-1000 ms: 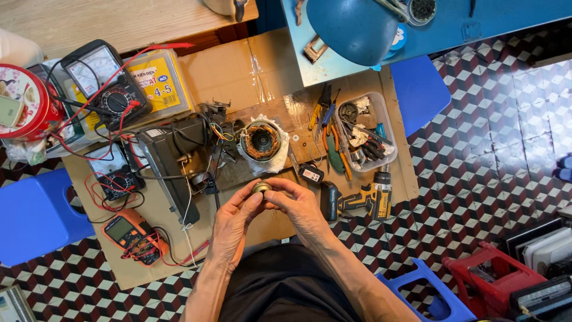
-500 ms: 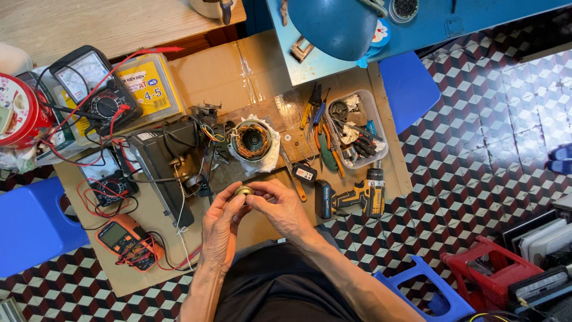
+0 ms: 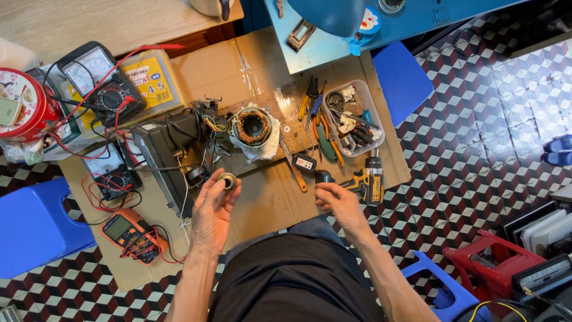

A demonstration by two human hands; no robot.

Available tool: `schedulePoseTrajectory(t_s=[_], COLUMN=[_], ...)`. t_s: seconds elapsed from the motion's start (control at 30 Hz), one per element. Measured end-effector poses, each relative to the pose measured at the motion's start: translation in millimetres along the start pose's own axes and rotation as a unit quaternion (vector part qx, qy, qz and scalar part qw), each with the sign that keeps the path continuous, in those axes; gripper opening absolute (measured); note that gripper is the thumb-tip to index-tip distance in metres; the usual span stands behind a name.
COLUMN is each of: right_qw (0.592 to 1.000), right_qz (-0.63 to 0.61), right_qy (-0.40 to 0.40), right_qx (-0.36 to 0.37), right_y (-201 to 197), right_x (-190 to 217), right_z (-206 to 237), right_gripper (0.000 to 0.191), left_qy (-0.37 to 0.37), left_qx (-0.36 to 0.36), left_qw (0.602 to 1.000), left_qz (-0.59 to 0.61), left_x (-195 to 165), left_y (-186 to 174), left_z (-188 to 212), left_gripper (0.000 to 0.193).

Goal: The person cleans a small cylindrical metal part with a white cloth, then uses a screwdriver to adjust the interior of a motor stator. They repeatedly handle the cylindrical part, inspecting it and placing it into the stator before removing it again.

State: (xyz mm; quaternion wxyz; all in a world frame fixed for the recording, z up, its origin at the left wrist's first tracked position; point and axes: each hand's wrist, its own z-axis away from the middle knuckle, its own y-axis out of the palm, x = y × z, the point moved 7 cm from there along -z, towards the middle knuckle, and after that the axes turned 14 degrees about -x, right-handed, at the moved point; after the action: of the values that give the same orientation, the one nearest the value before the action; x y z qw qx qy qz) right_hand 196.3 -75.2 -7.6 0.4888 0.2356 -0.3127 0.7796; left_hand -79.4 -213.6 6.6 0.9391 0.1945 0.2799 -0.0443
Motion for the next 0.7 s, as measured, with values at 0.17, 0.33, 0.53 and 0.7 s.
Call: schedulePoseTrajectory(t_s=[0.17,0.33,0.53,0.7], right_qw=[0.998,0.996,0.972,0.95], right_qz=[-0.02,0.03,0.151,0.228], right_qy=[-0.016,-0.072,-0.179,-0.214], right_qx=[-0.049,-0.039,0.002,0.017], right_y=[-33,-26,8,14], right_x=[-29,-28,21,46], right_z=[6,6,-35,-63], right_gripper=[0.043,0.04,0.041,0.041], left_qy=[0.004,-0.004,0.014,0.039], left_qx=[0.003,-0.008,-0.04,-0.065], left_qw=[0.999,0.998,0.996,0.986], left_qz=[0.045,0.058,0.084,0.15], left_x=[-3,7,13,26], left_y=[-29,-50,-68,-71], left_z=[-13,-6,20,34], left_gripper=[0.038,0.039,0.04,0.037])
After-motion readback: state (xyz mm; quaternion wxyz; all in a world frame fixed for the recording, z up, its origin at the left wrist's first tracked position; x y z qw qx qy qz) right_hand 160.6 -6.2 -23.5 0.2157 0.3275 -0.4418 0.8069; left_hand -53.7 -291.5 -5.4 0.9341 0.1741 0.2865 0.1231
